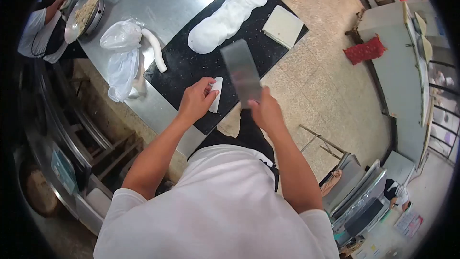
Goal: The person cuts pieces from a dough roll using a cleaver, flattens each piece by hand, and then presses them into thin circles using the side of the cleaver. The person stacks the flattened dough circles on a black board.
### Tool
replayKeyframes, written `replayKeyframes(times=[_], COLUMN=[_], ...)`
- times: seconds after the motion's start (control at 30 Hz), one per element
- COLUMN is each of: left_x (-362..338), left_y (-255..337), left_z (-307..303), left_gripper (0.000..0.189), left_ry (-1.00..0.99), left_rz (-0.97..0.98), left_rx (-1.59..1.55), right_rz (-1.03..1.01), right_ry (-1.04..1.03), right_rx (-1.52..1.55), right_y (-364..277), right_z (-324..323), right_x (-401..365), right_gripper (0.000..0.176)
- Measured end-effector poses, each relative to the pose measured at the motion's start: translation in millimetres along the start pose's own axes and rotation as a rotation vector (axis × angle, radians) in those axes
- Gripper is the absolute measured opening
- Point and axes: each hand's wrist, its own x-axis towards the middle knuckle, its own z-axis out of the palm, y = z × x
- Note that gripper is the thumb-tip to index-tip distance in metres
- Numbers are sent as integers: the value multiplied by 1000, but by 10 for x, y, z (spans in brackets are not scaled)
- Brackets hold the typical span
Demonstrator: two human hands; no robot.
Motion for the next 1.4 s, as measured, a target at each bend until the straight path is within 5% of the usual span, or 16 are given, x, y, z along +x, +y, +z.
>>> replayKeyframes(times=[0.13, 0.23, 0.4, 0.47, 0.6, 0.7, 0.83, 0.9, 1.03, 1.27, 1.33, 1.4], left_x=[-172, -336, 220, 633, 969, 738, 316, 289, 414, 11, -170, -341], left_y=[96, 211, 440, 341, 27, -73, -490, -495, -514, -833, -859, -844], left_z=[-16, -86, -277, -344, -505, -665, -673, -682, -743, -917, -952, -951], left_gripper=[32, 28, 33, 36, 48, 51, 58, 57, 48, 31, 30, 29], left_ry=[83, 83, 299, 428, 550, 599, 787, 739, 648, 667, 563, 518], left_rz=[54, -180, -260, -274, -437, -224, -323, -367, -378, 65, -28, 40], left_rx=[-18, -323, -449, -574, -193, 276, 558, 536, 489, 286, 244, 261], right_rz=[-168, -285, -319, -260, -234, -293, -227, 189, 435, 295, -370, -425], right_ry=[-383, -500, -619, -558, -472, -222, -20, 23, 61, -103, -8, -51], right_rx=[-107, -81, -92, -83, -40, 370, 761, 1124, 1143, 652, 34, -174], right_y=[-219, -29, 535, 752, 860, 848, 880, 747, 588, -178, -558, -1058], right_z=[288, 105, -398, -578, -979, -1174, -839, -619, -419, -70, 72, 133], right_x=[95, 30, 245, 279, 332, 418, 971, 1233, 1100, 70, -27, -143], right_gripper=[47, 47, 42, 38, 35, 27, 24, 21, 16, 11, 13, 12])
